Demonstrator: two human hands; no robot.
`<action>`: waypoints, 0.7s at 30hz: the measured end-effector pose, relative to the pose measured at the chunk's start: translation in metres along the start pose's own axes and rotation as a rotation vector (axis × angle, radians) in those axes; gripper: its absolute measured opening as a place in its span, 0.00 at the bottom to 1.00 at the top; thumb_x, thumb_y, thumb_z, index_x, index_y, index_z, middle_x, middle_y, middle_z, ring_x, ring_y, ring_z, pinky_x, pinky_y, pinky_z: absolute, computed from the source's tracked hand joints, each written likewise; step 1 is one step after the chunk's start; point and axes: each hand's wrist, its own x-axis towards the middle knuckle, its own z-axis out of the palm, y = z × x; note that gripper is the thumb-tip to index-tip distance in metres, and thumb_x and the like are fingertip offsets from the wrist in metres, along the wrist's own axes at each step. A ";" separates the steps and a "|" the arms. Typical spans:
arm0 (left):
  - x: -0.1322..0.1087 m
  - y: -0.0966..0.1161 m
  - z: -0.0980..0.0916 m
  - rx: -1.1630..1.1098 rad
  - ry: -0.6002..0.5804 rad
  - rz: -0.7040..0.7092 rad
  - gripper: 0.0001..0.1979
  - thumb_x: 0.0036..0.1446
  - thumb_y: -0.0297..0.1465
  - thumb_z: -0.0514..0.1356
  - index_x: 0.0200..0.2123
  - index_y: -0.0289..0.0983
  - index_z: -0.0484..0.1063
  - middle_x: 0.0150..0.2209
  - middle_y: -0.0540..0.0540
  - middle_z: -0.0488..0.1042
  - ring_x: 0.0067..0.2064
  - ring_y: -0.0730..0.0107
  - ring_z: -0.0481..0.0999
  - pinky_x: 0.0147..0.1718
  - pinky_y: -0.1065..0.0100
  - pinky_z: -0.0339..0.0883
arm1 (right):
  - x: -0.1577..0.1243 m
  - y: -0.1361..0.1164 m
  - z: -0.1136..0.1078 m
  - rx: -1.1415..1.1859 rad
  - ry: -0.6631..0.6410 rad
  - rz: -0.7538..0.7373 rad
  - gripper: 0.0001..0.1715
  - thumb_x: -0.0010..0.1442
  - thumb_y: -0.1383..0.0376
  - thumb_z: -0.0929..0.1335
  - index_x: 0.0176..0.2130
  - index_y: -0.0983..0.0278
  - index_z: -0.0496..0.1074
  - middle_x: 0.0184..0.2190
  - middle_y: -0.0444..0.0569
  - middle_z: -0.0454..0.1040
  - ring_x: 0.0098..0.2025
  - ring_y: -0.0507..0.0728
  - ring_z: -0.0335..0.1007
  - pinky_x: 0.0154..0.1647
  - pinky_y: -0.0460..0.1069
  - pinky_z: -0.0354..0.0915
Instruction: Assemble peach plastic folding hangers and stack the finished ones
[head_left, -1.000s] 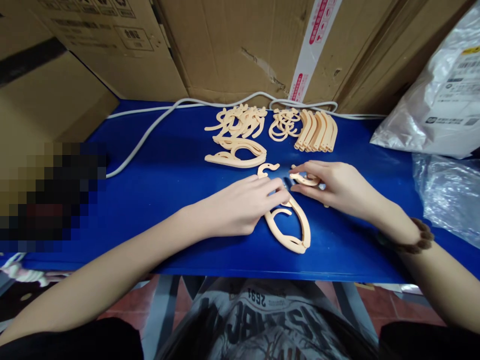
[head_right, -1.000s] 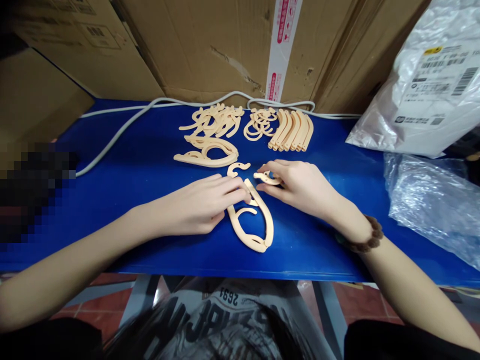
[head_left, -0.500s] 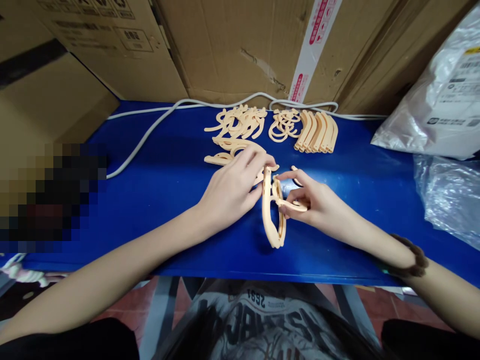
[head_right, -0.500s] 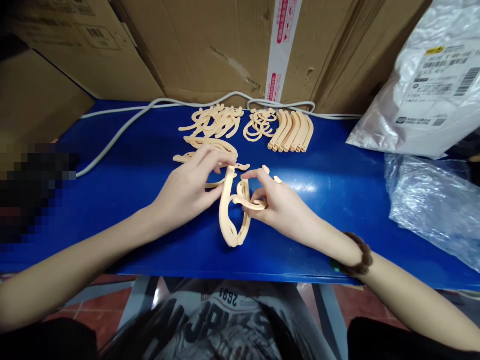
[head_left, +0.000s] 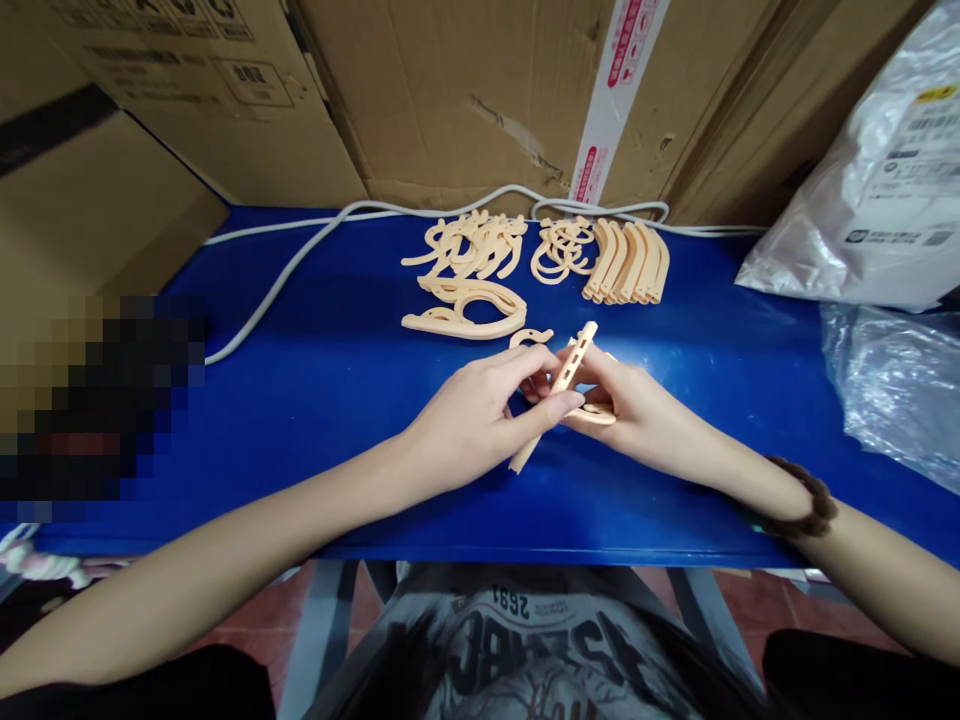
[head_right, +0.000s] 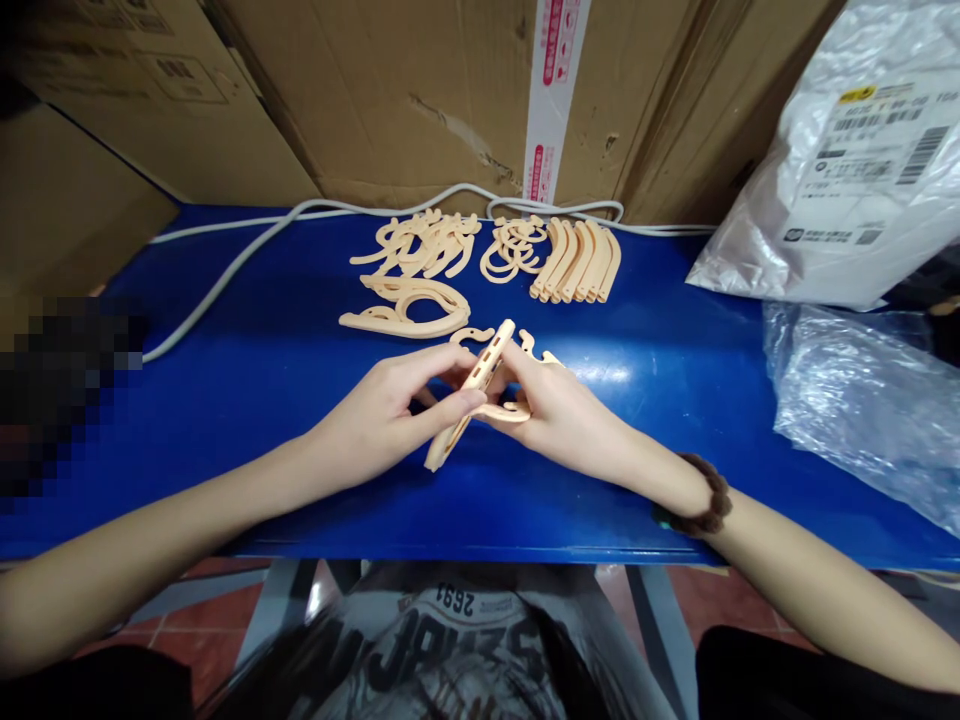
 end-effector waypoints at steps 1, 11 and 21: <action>-0.001 0.000 0.000 0.018 0.001 0.005 0.15 0.76 0.45 0.62 0.48 0.39 0.79 0.47 0.46 0.84 0.44 0.63 0.83 0.38 0.67 0.73 | 0.000 0.000 -0.003 0.034 -0.008 0.005 0.17 0.75 0.52 0.70 0.55 0.59 0.70 0.47 0.50 0.86 0.42 0.58 0.83 0.42 0.53 0.74; -0.002 -0.011 0.001 0.137 -0.069 0.288 0.14 0.83 0.35 0.56 0.56 0.37 0.79 0.65 0.35 0.76 0.72 0.55 0.74 0.77 0.49 0.68 | -0.002 -0.002 -0.065 0.045 -0.130 0.092 0.33 0.67 0.40 0.78 0.56 0.62 0.81 0.33 0.44 0.83 0.32 0.54 0.74 0.32 0.48 0.64; -0.004 -0.012 0.017 -0.045 -0.245 0.195 0.06 0.81 0.36 0.60 0.51 0.40 0.71 0.53 0.42 0.79 0.56 0.59 0.80 0.63 0.56 0.79 | 0.000 -0.011 -0.057 0.278 -0.196 0.090 0.23 0.70 0.43 0.77 0.42 0.60 0.82 0.36 0.46 0.87 0.37 0.56 0.82 0.39 0.49 0.73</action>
